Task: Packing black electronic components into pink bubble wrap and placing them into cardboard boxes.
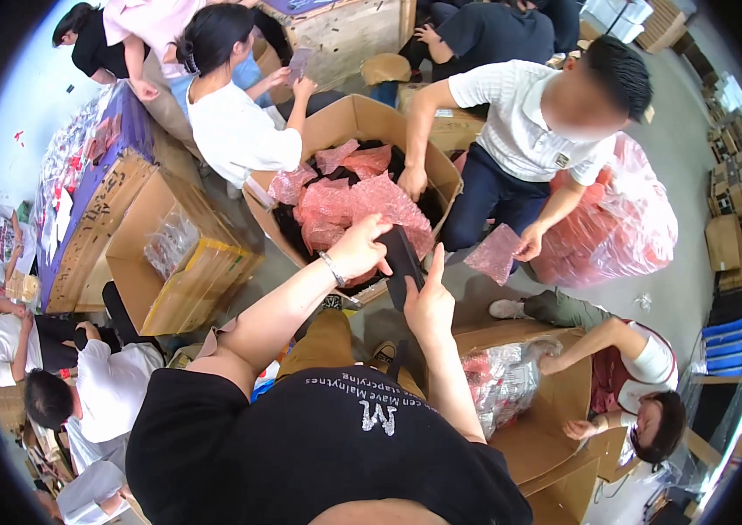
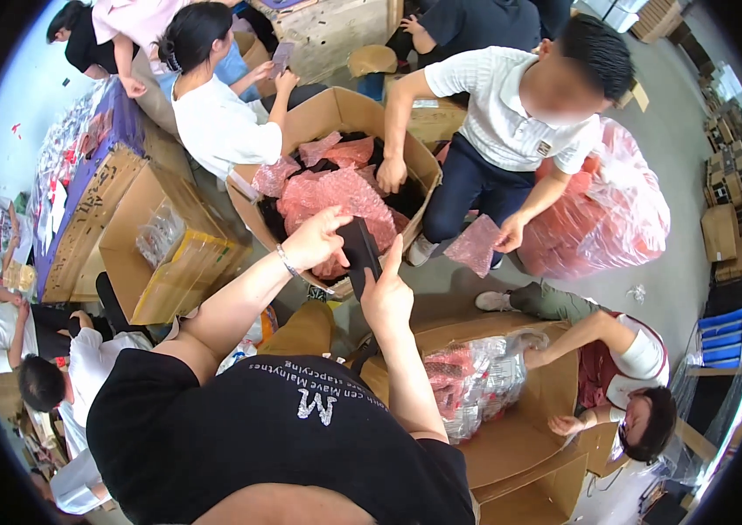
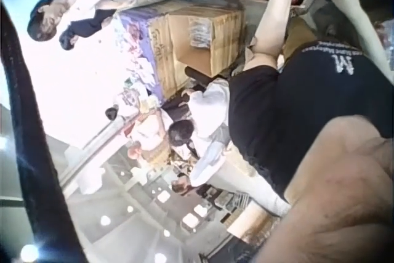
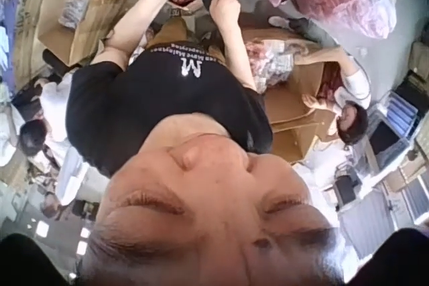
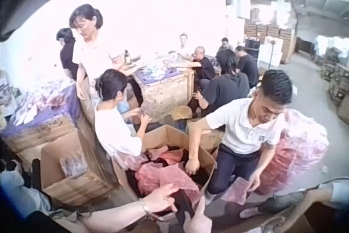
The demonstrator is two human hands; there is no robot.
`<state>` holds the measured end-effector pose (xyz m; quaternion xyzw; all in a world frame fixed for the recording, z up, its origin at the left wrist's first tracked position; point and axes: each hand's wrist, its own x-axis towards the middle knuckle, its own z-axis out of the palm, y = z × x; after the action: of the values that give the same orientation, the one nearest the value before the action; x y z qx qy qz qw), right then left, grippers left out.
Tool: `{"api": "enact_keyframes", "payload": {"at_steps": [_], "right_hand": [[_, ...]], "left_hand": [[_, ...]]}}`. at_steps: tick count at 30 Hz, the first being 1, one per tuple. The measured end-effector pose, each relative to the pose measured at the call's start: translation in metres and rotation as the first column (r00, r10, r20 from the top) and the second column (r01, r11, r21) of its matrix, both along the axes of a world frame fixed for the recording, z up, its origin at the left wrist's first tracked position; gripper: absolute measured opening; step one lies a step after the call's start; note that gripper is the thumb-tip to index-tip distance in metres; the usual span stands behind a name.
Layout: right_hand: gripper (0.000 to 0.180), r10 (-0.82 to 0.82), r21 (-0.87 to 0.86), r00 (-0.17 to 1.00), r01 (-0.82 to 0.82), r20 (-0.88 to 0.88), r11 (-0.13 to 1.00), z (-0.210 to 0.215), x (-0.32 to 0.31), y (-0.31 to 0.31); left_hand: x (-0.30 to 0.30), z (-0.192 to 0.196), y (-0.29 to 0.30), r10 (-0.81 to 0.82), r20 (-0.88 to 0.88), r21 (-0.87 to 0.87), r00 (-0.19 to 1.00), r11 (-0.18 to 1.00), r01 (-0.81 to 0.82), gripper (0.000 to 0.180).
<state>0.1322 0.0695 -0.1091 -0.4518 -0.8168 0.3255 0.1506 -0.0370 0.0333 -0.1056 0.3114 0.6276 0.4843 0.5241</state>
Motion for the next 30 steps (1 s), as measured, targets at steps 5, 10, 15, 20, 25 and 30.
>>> {"api": "enact_keyframes", "payload": {"at_steps": [5, 10, 15, 20, 25, 30], "right_hand": [[0.075, -0.052, 0.133, 0.962, 0.09, -0.269, 0.987, -0.01, 0.023, 0.004], [0.049, -0.101, 0.12, 0.913, 0.16, -0.396, 0.98, -0.005, 0.039, 0.004], [0.015, -0.304, -0.111, 0.72, 0.304, -0.624, 0.946, -0.003, 0.044, -0.008], [0.019, -0.472, -0.428, 0.497, 0.208, -0.728, 0.879, 0.016, 0.045, -0.012], [0.02, -0.466, -0.262, 0.531, 0.416, -0.708, 0.871, -0.003, 0.048, 0.01], [0.025, -0.51, -0.148, 0.532, 0.579, -0.676, 0.802, 0.022, 0.056, 0.01]], "left_hand": [[0.052, 0.006, -0.011, -0.094, -0.18, 0.082, 0.979, 0.99, 0.11, 0.054], [0.074, 0.043, -0.019, -0.029, -0.912, 0.097, 0.408, 0.954, 0.284, 0.058], [0.085, 0.066, -0.029, 0.453, -0.884, 0.468, 0.117, 0.854, 0.228, 0.057], [0.081, 0.038, -0.026, 0.452, -0.775, 0.58, 0.442, 0.787, 0.212, 0.031], [0.097, 0.045, -0.037, 0.287, -0.838, 0.531, 0.463, 0.622, 0.575, 0.014], [0.09, 0.042, -0.047, 0.281, -0.819, 0.547, 0.5, 0.647, 0.531, 0.023]]}}
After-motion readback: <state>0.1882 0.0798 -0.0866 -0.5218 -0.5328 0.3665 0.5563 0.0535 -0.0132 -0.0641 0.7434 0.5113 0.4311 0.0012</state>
